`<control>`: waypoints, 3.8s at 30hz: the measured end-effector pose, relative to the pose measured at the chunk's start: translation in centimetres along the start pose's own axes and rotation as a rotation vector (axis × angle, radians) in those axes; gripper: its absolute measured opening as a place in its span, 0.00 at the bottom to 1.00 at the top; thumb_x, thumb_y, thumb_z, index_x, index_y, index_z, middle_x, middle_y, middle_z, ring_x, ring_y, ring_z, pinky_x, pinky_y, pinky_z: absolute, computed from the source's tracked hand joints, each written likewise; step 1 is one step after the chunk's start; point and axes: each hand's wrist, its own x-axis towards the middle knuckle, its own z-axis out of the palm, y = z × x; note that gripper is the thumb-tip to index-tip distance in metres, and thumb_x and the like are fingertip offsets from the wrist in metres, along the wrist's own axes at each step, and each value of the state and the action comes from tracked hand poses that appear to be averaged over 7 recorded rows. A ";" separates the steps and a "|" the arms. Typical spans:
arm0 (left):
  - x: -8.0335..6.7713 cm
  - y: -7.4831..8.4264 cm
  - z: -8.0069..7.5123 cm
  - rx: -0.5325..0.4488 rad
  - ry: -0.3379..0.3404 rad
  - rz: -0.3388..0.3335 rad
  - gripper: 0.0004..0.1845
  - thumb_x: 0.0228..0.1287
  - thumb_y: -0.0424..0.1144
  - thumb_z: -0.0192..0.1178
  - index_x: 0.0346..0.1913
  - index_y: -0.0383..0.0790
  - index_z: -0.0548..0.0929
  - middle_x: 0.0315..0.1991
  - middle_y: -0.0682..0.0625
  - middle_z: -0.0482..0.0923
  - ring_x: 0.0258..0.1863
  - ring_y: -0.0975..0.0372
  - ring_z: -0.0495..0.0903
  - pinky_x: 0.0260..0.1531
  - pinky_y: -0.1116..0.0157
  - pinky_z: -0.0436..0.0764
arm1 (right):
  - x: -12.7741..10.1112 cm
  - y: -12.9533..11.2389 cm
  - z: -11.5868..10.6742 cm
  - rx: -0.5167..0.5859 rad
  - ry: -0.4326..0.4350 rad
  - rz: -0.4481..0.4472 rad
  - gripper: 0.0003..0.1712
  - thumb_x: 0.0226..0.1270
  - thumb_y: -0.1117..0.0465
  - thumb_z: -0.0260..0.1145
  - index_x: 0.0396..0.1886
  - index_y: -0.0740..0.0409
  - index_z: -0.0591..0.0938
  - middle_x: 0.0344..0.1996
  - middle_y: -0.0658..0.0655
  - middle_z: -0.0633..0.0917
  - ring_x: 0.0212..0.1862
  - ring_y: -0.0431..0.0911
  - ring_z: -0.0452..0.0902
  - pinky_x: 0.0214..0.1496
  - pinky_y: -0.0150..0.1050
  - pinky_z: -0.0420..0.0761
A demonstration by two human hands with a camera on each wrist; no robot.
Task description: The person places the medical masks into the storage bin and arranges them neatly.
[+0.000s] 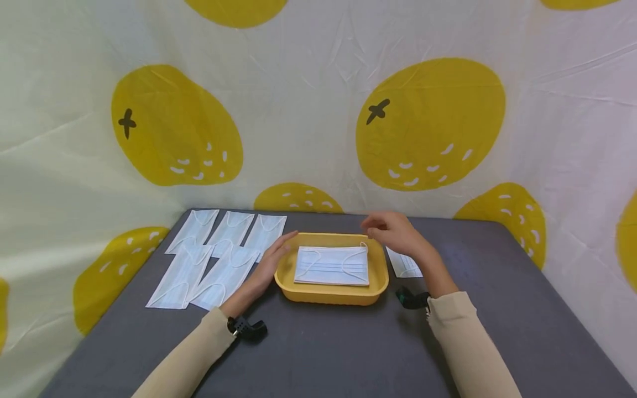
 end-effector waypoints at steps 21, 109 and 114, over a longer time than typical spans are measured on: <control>0.2 -0.1 0.0 -0.005 0.006 -0.012 0.25 0.83 0.41 0.42 0.78 0.49 0.68 0.80 0.49 0.63 0.81 0.54 0.58 0.82 0.48 0.54 | -1.5 3.9 0.2 0.069 0.057 0.127 0.15 0.80 0.60 0.59 0.57 0.60 0.84 0.56 0.66 0.86 0.53 0.56 0.83 0.51 0.52 0.85; -0.1 0.3 0.4 -0.031 0.010 -0.029 0.25 0.84 0.40 0.40 0.78 0.44 0.67 0.81 0.46 0.60 0.83 0.51 0.55 0.82 0.45 0.49 | -4.2 10.8 -0.6 0.006 0.267 0.566 0.21 0.72 0.60 0.60 0.56 0.71 0.83 0.55 0.75 0.84 0.51 0.62 0.77 0.42 0.40 0.72; -0.1 0.1 0.3 -0.018 0.015 -0.019 0.25 0.83 0.40 0.41 0.77 0.46 0.69 0.80 0.47 0.62 0.82 0.52 0.56 0.82 0.45 0.50 | -4.4 10.8 -0.8 0.040 0.269 0.564 0.22 0.74 0.60 0.60 0.58 0.72 0.82 0.56 0.75 0.83 0.50 0.59 0.77 0.41 0.37 0.73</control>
